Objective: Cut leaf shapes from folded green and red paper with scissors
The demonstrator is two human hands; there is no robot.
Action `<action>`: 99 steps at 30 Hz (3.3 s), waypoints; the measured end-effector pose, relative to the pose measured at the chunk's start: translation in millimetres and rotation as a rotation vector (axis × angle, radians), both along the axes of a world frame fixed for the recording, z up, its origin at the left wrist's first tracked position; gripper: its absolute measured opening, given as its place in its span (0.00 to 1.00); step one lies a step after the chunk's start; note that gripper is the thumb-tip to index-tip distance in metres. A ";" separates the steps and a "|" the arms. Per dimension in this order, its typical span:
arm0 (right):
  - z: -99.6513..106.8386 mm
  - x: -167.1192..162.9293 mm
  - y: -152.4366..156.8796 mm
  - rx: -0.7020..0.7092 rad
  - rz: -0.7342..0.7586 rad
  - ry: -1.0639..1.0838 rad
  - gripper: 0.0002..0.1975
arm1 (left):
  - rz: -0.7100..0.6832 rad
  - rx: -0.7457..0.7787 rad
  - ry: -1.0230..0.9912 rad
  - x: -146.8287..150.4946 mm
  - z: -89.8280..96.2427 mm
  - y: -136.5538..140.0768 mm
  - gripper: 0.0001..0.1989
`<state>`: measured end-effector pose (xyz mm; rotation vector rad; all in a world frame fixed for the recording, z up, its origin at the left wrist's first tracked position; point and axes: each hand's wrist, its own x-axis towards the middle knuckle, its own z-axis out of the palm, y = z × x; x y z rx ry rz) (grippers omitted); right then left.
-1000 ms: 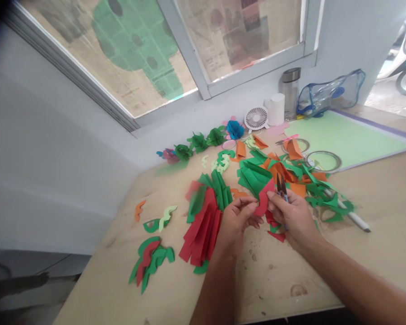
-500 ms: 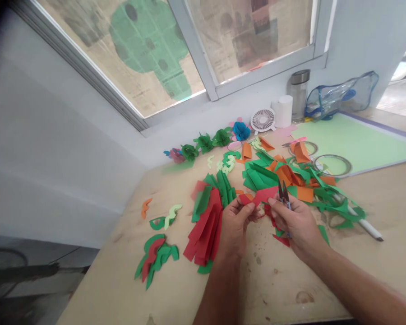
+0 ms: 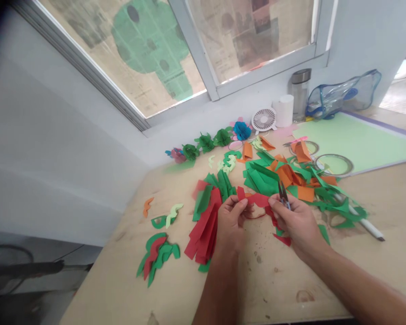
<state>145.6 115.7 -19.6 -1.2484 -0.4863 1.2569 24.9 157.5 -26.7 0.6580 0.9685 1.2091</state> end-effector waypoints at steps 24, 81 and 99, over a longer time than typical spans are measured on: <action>-11.4 -6.1 -3.2 -0.012 0.264 -0.113 0.18 | -0.033 -0.018 -0.025 8.8 -10.2 -1.8 0.13; 1.3 -5.2 -2.6 -0.004 0.454 -0.338 0.29 | 0.037 0.126 0.038 1.3 6.0 -3.1 0.07; 5.7 -5.7 -2.3 0.018 0.472 -0.391 0.29 | 0.039 0.106 0.074 1.2 5.8 -2.5 0.07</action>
